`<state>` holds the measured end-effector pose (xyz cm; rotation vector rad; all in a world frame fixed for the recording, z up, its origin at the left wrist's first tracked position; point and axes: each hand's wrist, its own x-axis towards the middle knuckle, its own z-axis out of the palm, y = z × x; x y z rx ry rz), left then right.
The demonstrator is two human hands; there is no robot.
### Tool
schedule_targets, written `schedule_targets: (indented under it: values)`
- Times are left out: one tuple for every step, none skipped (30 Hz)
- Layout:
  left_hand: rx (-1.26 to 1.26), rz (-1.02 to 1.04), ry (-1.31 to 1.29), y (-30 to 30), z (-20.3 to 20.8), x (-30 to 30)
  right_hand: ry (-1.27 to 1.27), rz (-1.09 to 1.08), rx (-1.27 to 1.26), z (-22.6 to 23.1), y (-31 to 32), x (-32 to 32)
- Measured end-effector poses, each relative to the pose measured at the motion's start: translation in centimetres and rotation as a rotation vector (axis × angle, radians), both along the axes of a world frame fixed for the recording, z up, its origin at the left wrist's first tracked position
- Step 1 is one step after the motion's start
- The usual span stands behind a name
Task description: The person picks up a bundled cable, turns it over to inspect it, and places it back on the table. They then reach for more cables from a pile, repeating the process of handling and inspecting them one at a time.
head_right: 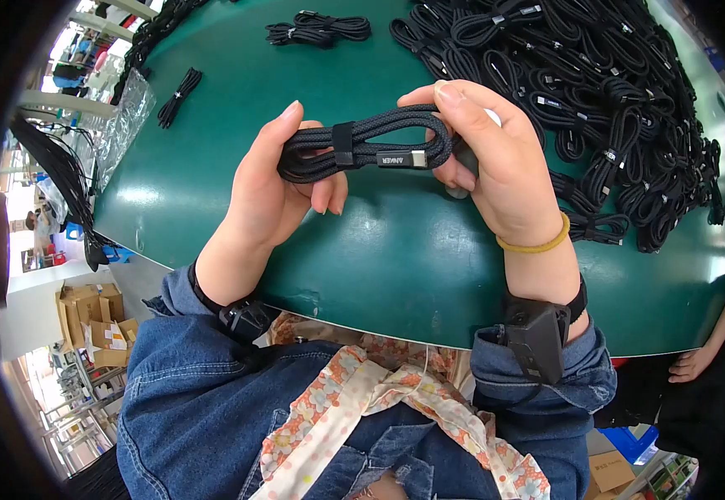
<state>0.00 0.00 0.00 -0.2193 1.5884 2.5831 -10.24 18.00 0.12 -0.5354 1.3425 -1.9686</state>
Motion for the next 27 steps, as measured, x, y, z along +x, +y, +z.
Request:
schedule_targets:
  values:
    - [0.017,0.010,-0.014,0.1,0.0,0.0,-0.015,-0.020,0.002,-0.1,0.0,0.0]
    - [0.034,0.019,-0.029,0.3,0.1,0.0,-0.030,-0.040,0.005,-0.1,-0.1,0.0]
    - [0.050,0.028,-0.044,0.4,0.1,0.0,-0.045,-0.060,0.008,-0.2,-0.1,0.0]
    - [0.051,0.029,-0.044,0.7,0.2,-0.1,-0.046,-0.060,0.008,-0.3,0.0,0.0]
    - [0.022,0.064,-0.066,1.0,0.3,-0.1,-0.044,-0.079,0.020,-0.2,-0.2,0.0]
    - [-0.007,0.100,-0.088,1.2,0.4,-0.2,-0.042,-0.097,0.032,-0.3,-0.3,0.0]
    - [-0.035,0.135,-0.110,1.3,0.4,-0.2,-0.040,-0.116,0.044,-0.3,-0.4,0.0]
    - [-0.035,0.136,-0.109,1.2,0.3,-0.1,-0.039,-0.115,0.045,-0.4,-0.4,0.0]
    - [0.009,0.112,-0.105,1.0,0.1,0.0,-0.041,-0.112,0.042,-0.5,-0.4,-0.1]
    - [0.052,0.087,-0.102,0.7,-0.1,0.0,-0.045,-0.110,0.039,-0.7,-0.3,-0.2]
    - [0.095,0.062,-0.099,0.6,-0.2,0.1,-0.049,-0.108,0.035,-0.6,-0.4,-0.2]
    - [0.095,0.062,-0.101,0.6,-0.2,0.0,-0.051,-0.108,0.035,-0.6,-0.3,-0.2]
    - [0.127,0.052,-0.126,0.6,-0.3,0.0,-0.056,-0.099,0.034,-0.4,-0.2,-0.2]
    - [0.160,0.042,-0.150,0.7,-0.3,-0.1,-0.061,-0.089,0.032,-0.1,-0.2,-0.1]
    - [0.193,0.034,-0.172,0.6,-0.3,0.0,-0.064,-0.079,0.031,0.1,-0.2,0.0]
    - [0.193,0.035,-0.172,0.5,-0.4,0.0,-0.063,-0.077,0.031,0.3,-0.3,0.2]
    - [0.200,0.038,-0.179,0.5,-0.5,0.0,-0.028,-0.078,0.055,0.4,-0.4,0.5]
    - [0.207,0.041,-0.186,0.4,-0.6,0.0,0.009,-0.080,0.079,0.6,-0.4,0.7]
    - [0.213,0.044,-0.192,0.3,-0.8,0.0,0.046,-0.081,0.102,0.7,-0.5,0.8]
    - [0.211,0.044,-0.191,0.3,-0.9,-0.1,0.047,-0.081,0.100,0.7,-0.4,0.8]
    - [0.201,0.036,-0.183,0.1,-1.0,-0.2,0.069,-0.050,0.125,0.7,-0.3,0.7]
    - [0.190,0.028,-0.175,0.0,-1.1,-0.3,0.093,-0.019,0.150,0.8,-0.1,0.5]
    - [0.179,0.020,-0.167,-0.2,-1.2,-0.4,0.117,0.011,0.174,0.8,0.0,0.4]
    - [0.174,0.020,-0.163,-0.4,-1.1,-0.6,0.120,0.011,0.170,1.0,0.1,0.4]
    - [0.126,0.029,-0.151,-0.6,-1.1,-0.7,0.118,0.064,0.211,1.1,0.2,0.4]
    - [0.076,0.038,-0.139,-0.9,-1.1,-0.8,0.117,0.117,0.252,1.2,0.3,0.4]
    - [0.026,0.048,-0.126,-1.2,-1.1,-0.9,0.116,0.170,0.292,1.3,0.3,0.3]
